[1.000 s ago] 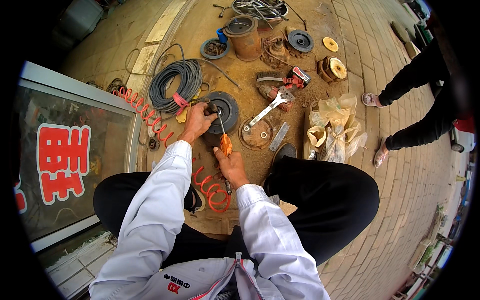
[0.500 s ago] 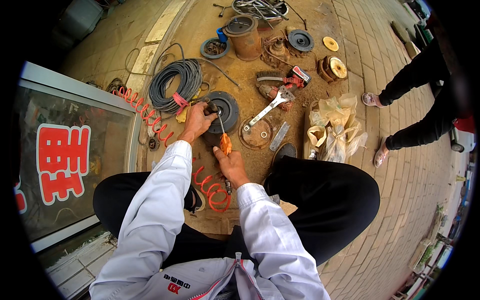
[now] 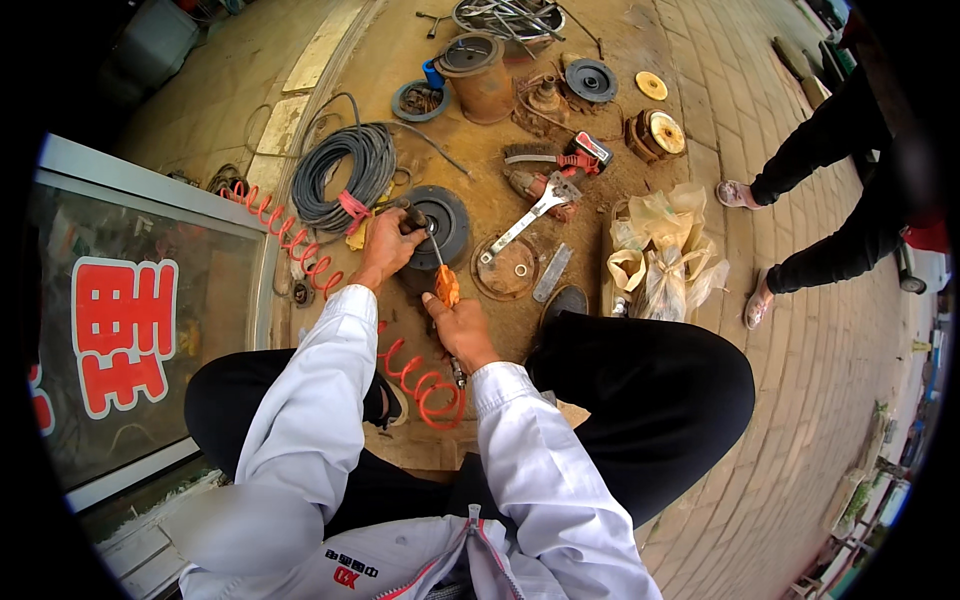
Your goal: The person sits on the ground and uses a pneumatic air gun to clean a cylindrical mechanical part. They then use a hammer to tap a metal rod into the part and adjust components by hand.
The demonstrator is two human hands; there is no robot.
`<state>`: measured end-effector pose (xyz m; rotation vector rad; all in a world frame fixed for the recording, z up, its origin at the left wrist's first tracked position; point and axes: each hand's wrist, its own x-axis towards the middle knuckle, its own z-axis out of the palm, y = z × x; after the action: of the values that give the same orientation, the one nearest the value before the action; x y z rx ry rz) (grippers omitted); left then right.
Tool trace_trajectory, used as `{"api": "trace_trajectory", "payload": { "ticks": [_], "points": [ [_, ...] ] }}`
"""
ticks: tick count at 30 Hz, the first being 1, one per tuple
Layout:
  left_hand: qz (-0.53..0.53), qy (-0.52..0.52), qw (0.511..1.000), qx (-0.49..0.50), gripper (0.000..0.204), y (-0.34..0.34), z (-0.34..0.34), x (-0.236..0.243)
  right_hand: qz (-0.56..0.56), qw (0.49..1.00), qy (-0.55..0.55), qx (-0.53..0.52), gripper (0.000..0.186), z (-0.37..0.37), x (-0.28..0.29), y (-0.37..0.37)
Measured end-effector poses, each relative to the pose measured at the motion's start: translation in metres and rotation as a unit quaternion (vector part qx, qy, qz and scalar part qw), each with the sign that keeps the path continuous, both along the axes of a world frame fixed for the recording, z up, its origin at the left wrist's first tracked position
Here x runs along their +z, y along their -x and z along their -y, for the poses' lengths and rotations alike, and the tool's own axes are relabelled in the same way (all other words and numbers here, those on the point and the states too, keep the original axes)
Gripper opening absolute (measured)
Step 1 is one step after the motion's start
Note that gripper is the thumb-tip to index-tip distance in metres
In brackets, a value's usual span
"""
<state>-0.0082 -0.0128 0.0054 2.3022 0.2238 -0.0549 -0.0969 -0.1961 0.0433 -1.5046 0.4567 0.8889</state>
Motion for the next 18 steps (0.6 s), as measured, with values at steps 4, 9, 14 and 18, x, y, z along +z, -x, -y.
{"api": "trace_trajectory", "payload": {
  "ticks": [4,9,14,18],
  "points": [
    [0.013,-0.006,1.000,0.003,0.025,0.002,-0.008,-0.011,-0.031,0.999,-0.037,-0.015,0.038,-0.005,0.000,0.003],
    [-0.009,-0.005,1.000,-0.002,0.027,0.000,0.005,0.007,-0.010,0.993,-0.062,-0.101,0.036,0.003,0.002,0.010],
    [0.041,-0.048,0.998,-0.029,0.042,0.006,-0.003,-0.007,0.009,0.991,-0.070,-0.112,0.035,0.005,0.004,0.015],
    [0.037,0.000,0.998,-0.044,0.048,0.008,-0.005,-0.004,0.010,0.988,-0.101,-0.119,0.038,0.009,0.014,0.016]
  ]
}}
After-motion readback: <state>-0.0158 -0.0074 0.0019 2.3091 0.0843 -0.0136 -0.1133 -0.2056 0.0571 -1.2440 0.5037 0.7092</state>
